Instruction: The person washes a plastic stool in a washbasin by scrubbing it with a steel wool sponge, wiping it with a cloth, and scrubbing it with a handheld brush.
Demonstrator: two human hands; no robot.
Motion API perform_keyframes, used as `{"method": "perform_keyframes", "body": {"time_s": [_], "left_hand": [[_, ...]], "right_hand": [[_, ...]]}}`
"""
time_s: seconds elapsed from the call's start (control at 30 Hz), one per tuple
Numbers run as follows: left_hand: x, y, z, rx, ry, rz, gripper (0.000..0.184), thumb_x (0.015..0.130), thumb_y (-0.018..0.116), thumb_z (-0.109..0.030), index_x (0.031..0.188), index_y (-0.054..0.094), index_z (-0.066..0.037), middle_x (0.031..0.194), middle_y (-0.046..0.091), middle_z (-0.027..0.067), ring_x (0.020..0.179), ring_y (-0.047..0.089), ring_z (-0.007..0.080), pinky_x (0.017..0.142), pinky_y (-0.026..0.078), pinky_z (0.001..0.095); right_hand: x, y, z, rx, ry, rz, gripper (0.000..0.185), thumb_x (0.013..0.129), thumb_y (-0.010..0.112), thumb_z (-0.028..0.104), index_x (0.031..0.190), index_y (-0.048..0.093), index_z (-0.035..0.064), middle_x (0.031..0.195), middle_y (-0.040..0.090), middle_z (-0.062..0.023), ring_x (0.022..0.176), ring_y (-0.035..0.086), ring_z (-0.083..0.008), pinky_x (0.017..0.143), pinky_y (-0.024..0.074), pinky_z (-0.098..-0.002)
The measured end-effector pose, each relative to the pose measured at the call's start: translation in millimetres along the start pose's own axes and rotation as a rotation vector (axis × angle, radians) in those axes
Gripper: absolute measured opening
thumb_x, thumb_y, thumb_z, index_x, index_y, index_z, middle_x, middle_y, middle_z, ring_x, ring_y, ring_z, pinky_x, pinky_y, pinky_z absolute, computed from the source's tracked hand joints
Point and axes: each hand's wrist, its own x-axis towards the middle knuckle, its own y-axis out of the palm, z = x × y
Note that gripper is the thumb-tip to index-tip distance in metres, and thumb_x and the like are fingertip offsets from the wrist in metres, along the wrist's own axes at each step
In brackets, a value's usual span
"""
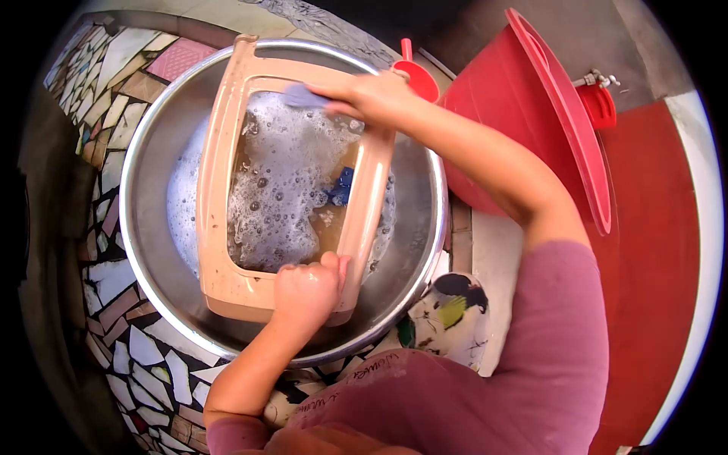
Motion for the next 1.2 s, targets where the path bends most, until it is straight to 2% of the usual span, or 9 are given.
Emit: {"method": "perform_keyframes", "body": {"time_s": [0.2, 0.3, 0.47, 0.53, 0.63, 0.73, 0.9, 1.0, 1.2], "left_hand": [[-4.1, -3.9, -2.0, -0.042, 0.021, 0.038, 0.032, 0.093, 0.059, -0.034, 0.068, 0.052, -0.014, 0.044, 0.054, 0.0007, 0.038, 0.057, 0.0189, 0.044, 0.045, 0.0345], [-2.8, 0.5, -7.4, -0.081, 0.010, 0.020, 0.034, 0.092, 0.060, -0.034, 0.066, 0.051, -0.015, 0.043, 0.053, 0.0019, 0.036, 0.055, 0.0201, 0.042, 0.045, 0.0352], [-7.3, 15.1, -14.5, -0.032, 0.041, -0.010, 0.036, 0.091, 0.062, -0.035, 0.063, 0.051, -0.015, 0.041, 0.052, 0.0030, 0.034, 0.053, 0.0214, 0.041, 0.045, 0.0350], [-5.6, 3.7, -9.3, -0.058, -0.012, 0.013, 0.036, 0.091, 0.062, -0.036, 0.063, 0.051, -0.015, 0.041, 0.052, 0.0032, 0.034, 0.053, 0.0216, 0.040, 0.045, 0.0349], [-8.0, 2.2, -6.4, -0.079, 0.018, -0.014, 0.037, 0.092, 0.061, -0.036, 0.062, 0.051, -0.016, 0.041, 0.052, 0.0038, 0.033, 0.053, 0.0216, 0.039, 0.045, 0.0352], [-8.0, -0.8, -5.1, -0.092, 0.017, 0.013, 0.038, 0.093, 0.060, -0.036, 0.062, 0.051, -0.015, 0.041, 0.052, 0.0045, 0.033, 0.053, 0.0219, 0.040, 0.045, 0.0352], [-7.7, 3.2, -2.9, -0.104, 0.024, 0.004, 0.038, 0.093, 0.059, -0.036, 0.062, 0.051, -0.015, 0.041, 0.051, 0.0031, 0.034, 0.054, 0.0206, 0.041, 0.044, 0.0350], [-9.7, 1.8, -3.1, -0.113, 0.041, 0.018, 0.038, 0.093, 0.060, -0.035, 0.063, 0.052, -0.015, 0.041, 0.050, 0.0025, 0.034, 0.054, 0.0201, 0.041, 0.044, 0.0350], [-8.7, 5.3, -3.2, -0.078, 0.055, -0.013, 0.038, 0.093, 0.060, -0.036, 0.062, 0.052, -0.015, 0.040, 0.050, 0.0023, 0.034, 0.053, 0.0200, 0.041, 0.044, 0.0353]], "right_hand": [[15.6, 3.6, 9.3, 0.230, 0.036, -0.210, 0.052, 0.094, 0.056, 0.049, 0.142, 0.050, 0.0309, 0.102, 0.070, -0.0126, 0.083, 0.069, -0.0299, 0.066, 0.0525, -0.0373], [-9.3, -3.1, -6.1, 0.319, 0.303, -0.056, 0.050, 0.095, 0.050, 0.054, 0.142, 0.049, 0.0349, 0.101, 0.071, -0.0141, 0.086, 0.068, -0.0329, 0.072, 0.0526, -0.0407], [137.6, -2.0, 42.1, 0.452, 0.332, -0.135, 0.052, 0.095, 0.050, 0.052, 0.140, 0.052, 0.0251, 0.116, 0.067, -0.0133, 0.107, 0.064, -0.0323, 0.088, 0.0505, -0.0422], [142.3, -32.4, 74.9, 0.544, 0.417, 0.311, 0.052, 0.096, 0.047, 0.056, 0.140, 0.052, 0.0289, 0.118, 0.067, -0.0096, 0.107, 0.065, -0.0274, 0.093, 0.0500, -0.0425], [71.0, -37.9, 122.9, 0.498, 0.089, 0.283, 0.051, 0.095, 0.048, 0.059, 0.141, 0.049, 0.0374, 0.111, 0.070, -0.0126, 0.103, 0.067, -0.0284, 0.090, 0.0522, -0.0417], [109.9, -0.7, 64.5, 0.628, 0.217, 0.156, 0.054, 0.095, 0.049, 0.057, 0.142, 0.049, 0.0315, 0.113, 0.069, -0.0144, 0.102, 0.067, -0.0315, 0.087, 0.0528, -0.0428], [164.8, -8.6, 9.5, 0.316, 0.509, 0.014, 0.054, 0.095, 0.047, 0.056, 0.141, 0.051, 0.0275, 0.119, 0.067, -0.0104, 0.107, 0.065, -0.0304, 0.090, 0.0511, -0.0428], [113.4, -40.8, 45.3, 0.284, 0.210, 0.213, 0.051, 0.094, 0.048, 0.055, 0.140, 0.051, 0.0322, 0.118, 0.067, -0.0121, 0.107, 0.065, -0.0309, 0.091, 0.0504, -0.0433], [161.0, 5.7, -28.1, 0.267, 0.364, 0.077, 0.053, 0.094, 0.047, 0.057, 0.141, 0.051, 0.0317, 0.113, 0.068, -0.0136, 0.104, 0.065, -0.0337, 0.086, 0.0506, -0.0431]]}}
